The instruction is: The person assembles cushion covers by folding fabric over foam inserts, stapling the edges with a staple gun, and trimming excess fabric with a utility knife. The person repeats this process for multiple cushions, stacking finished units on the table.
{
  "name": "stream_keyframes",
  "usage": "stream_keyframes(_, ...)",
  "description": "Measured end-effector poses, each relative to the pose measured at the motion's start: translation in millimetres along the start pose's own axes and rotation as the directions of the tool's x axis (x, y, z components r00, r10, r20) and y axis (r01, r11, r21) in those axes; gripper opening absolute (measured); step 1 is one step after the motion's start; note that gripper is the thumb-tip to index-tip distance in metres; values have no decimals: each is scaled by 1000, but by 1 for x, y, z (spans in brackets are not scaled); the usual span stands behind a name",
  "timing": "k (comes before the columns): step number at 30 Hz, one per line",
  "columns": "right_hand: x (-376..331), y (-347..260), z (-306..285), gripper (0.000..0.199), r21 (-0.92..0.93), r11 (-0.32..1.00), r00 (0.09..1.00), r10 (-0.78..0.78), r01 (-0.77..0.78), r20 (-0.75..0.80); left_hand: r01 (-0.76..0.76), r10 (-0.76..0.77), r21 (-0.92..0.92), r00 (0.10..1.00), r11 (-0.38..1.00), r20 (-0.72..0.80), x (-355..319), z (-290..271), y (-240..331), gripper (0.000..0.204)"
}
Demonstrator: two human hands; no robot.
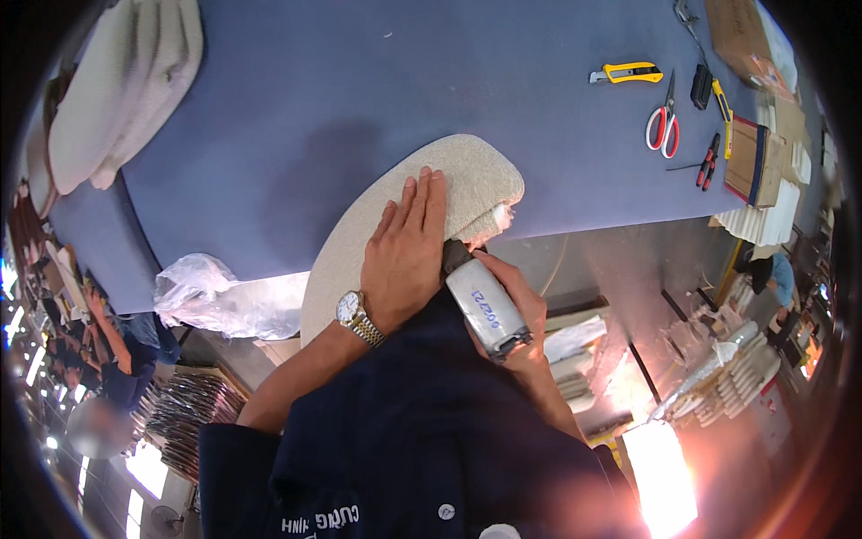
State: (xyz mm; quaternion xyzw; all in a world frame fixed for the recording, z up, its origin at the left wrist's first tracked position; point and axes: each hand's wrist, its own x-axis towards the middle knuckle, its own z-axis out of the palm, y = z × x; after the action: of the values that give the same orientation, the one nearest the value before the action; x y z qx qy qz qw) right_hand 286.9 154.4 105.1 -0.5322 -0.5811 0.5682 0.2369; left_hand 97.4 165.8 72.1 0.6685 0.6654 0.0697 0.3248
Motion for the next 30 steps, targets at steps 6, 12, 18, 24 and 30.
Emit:
stream_keyframes(6,-2,3,1,71,64,990,992,-127,126,3,92,-96,119,995,989,28,-29,-18,3,83)
stream_keyframes(12,15,2,-24,60,-102,943,937,-328,317,-117,-17,21,131,999,991,-29,4,-29,29,73)
stream_keyframes(18,33,28,-66,60,-157,937,933,-335,313,-134,-465,504,-385,864,797,-1,56,-25,-14,73)
stream_keyframes(24,27,30,-66,53,-97,985,983,-150,140,-106,140,31,-563,959,815,283,86,17,-54,72)
stream_keyframes(30,30,32,-69,55,-12,997,992,-81,80,-93,-37,174,-435,945,900,278,63,7,-16,70)
